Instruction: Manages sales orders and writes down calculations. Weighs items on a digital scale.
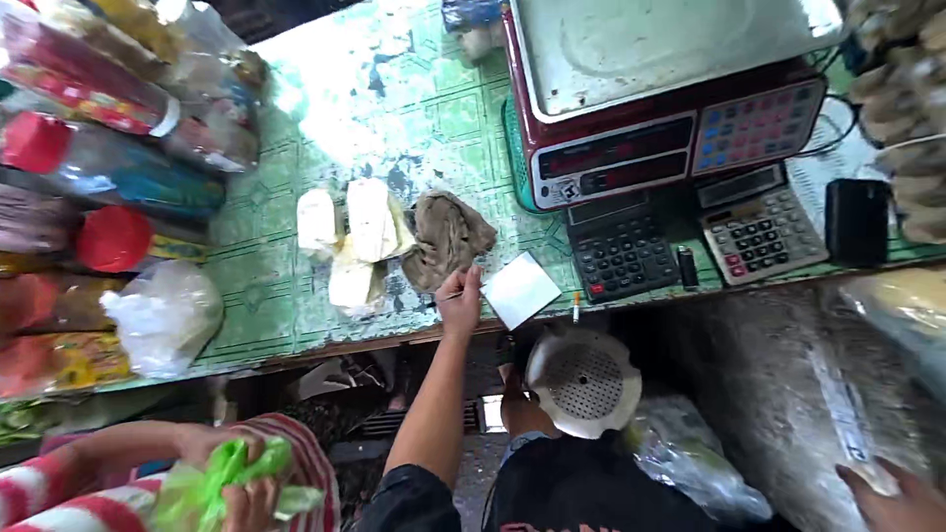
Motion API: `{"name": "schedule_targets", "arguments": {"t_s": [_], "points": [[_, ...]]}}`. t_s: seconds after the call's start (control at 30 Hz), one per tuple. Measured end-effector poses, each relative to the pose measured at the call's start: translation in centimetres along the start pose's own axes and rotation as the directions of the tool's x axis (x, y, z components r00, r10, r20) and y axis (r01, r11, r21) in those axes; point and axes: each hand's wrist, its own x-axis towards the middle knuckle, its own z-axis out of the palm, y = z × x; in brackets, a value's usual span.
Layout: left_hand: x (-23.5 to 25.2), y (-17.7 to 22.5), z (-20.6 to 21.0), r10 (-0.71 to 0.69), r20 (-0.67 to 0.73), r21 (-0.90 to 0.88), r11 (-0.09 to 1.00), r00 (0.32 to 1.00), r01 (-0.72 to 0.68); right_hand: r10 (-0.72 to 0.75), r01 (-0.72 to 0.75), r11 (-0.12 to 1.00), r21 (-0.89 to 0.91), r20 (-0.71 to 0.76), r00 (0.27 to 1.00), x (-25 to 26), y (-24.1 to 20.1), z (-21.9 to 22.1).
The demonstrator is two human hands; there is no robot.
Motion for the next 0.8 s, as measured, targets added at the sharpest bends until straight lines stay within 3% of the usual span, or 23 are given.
{"name": "schedule_targets", "arguments": {"t_s": [0.2, 0.5, 0.67, 0.8], "points": [[-0.4, -0.8, 0.7, 0.059, -0.083, 0.090, 0.995, 0.995, -0.051, 0.010, -0.011, 0.999, 0.038, 0.020, 1.000, -0.1, -0.1, -0.1], [-0.5, -1.2, 0.8, 0.120, -0.053, 0.284, 0.954, 0.991, -0.100, 0.046, -0.047, 0.999, 0.024, 0.036, 0.998, 0.1, 0.1, 0.2], [-0.7, -1.0, 1.1, 0.201, 0.041, 0.491, 0.849, 0.979, -0.195, 0.039, -0.039, 0.999, -0.002, 0.005, 0.999, 0.1, 0.3, 0.2], [-0.6, -0.8, 0.9, 0.172, 0.054, 0.460, 0.870, 0.984, -0.177, 0.025, -0.025, 0.999, 0.045, -0.004, 1.000, 0.0, 0.4, 0.2]]}}
